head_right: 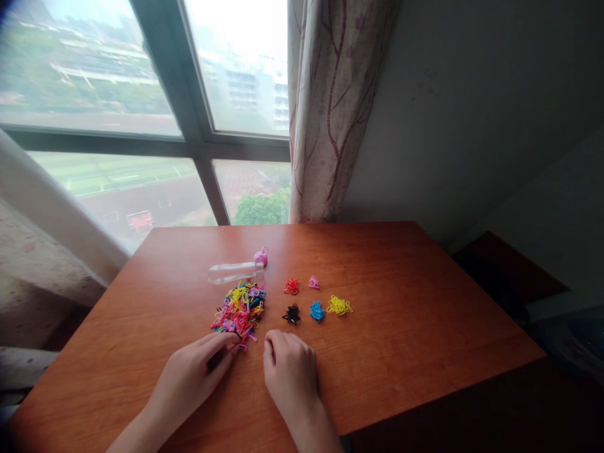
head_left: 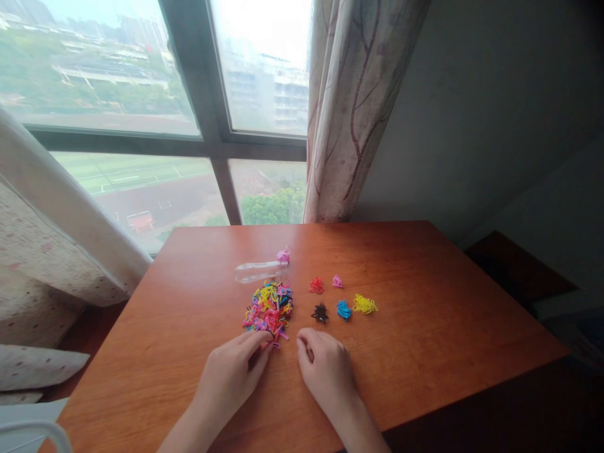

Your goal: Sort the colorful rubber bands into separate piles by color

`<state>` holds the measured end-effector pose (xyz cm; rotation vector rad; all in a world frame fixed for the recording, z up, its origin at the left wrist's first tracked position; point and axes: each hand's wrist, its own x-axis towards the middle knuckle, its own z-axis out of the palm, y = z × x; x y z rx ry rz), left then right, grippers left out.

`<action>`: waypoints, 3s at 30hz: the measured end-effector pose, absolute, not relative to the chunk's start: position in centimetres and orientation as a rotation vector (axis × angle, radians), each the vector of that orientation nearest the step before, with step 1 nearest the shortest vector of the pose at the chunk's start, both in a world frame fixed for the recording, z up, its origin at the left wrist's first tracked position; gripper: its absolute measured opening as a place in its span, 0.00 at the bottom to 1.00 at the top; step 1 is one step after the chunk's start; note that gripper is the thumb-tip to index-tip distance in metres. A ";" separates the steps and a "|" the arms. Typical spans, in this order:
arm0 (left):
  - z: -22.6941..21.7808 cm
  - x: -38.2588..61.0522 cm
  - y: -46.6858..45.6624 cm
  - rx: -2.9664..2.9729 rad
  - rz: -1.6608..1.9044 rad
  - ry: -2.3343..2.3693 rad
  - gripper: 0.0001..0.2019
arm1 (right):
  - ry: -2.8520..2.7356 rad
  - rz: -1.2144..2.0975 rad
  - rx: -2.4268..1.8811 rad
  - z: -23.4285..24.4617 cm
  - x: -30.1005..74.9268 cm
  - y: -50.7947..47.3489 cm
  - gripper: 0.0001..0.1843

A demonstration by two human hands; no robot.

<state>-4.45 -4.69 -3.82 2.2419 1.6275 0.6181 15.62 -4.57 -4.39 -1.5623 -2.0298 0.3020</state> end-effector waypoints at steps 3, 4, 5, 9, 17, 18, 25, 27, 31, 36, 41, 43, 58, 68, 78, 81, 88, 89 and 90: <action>-3.6 -4.5 -4.6 2.210 0.667 1.645 0.09 | -2.027 0.305 -1.565 -4.5 15.6 -4.6 0.09; -3.5 -4.5 -4.6 2.205 0.688 1.659 0.09 | -2.028 0.304 -1.567 -4.5 15.6 -4.6 0.09; -3.4 -4.5 -4.5 2.203 0.707 1.674 0.09 | -2.030 0.301 -1.568 -4.5 15.6 -4.6 0.09; -3.1 -4.3 -4.0 2.234 0.739 1.725 0.08 | -2.033 0.285 -1.562 -4.5 15.6 -4.6 0.09; -2.6 -3.7 -3.9 2.336 0.667 1.723 0.09 | -2.032 0.267 -1.548 -4.2 15.6 -4.6 0.09; -2.6 -3.6 -4.0 2.363 0.624 1.712 0.09 | -2.032 0.267 -1.548 -4.2 15.6 -4.6 0.09; -2.8 -3.2 -4.4 2.390 0.462 1.774 0.10 | -2.040 0.261 -1.537 -4.4 15.7 -4.6 0.09; -2.8 -3.2 -4.4 2.388 0.451 1.772 0.10 | -2.038 0.271 -1.542 -4.4 15.7 -4.6 0.09; -2.9 -3.1 -4.3 2.369 0.477 1.779 0.09 | -2.032 0.296 -1.553 -4.3 15.6 -4.6 0.09; -2.8 -3.5 -4.5 2.236 0.667 1.761 0.09 | -2.036 0.297 -1.557 -4.3 15.6 -4.6 0.09; -2.4 -4.0 -4.4 1.942 0.787 1.659 0.10 | -2.046 0.262 -1.551 -4.2 15.6 -4.6 0.09; -2.1 -4.0 -4.2 1.851 0.792 1.630 0.10 | -2.045 0.263 -1.550 -4.2 15.6 -4.6 0.09; -1.3 -3.7 -3.9 1.670 0.726 1.486 0.12 | -2.035 0.355 -1.565 -4.2 15.7 -4.7 0.09; -1.0 -3.2 -3.3 1.627 0.709 1.424 0.12 | -2.023 0.416 -1.530 -4.3 15.7 -4.7 0.08; -0.8 -2.2 -3.2 1.592 0.687 1.353 0.13 | -2.068 0.550 -1.395 -4.1 15.6 -4.6 0.10; -0.9 -2.0 -3.2 1.592 0.687 1.339 0.12 | -2.075 0.541 -1.368 -4.3 15.6 -4.5 0.07; -0.5 -2.4 -2.7 1.662 0.738 1.387 0.12 | -2.015 0.548 -1.420 -4.3 15.5 -4.6 0.08; -0.3 -2.4 -2.4 1.686 0.741 1.391 0.11 | -2.007 0.547 -1.430 -4.3 15.5 -4.6 0.08; 0.0 -2.3 -2.0 1.717 0.739 1.395 0.11 | -2.000 0.548 -1.439 -4.3 15.5 -4.6 0.08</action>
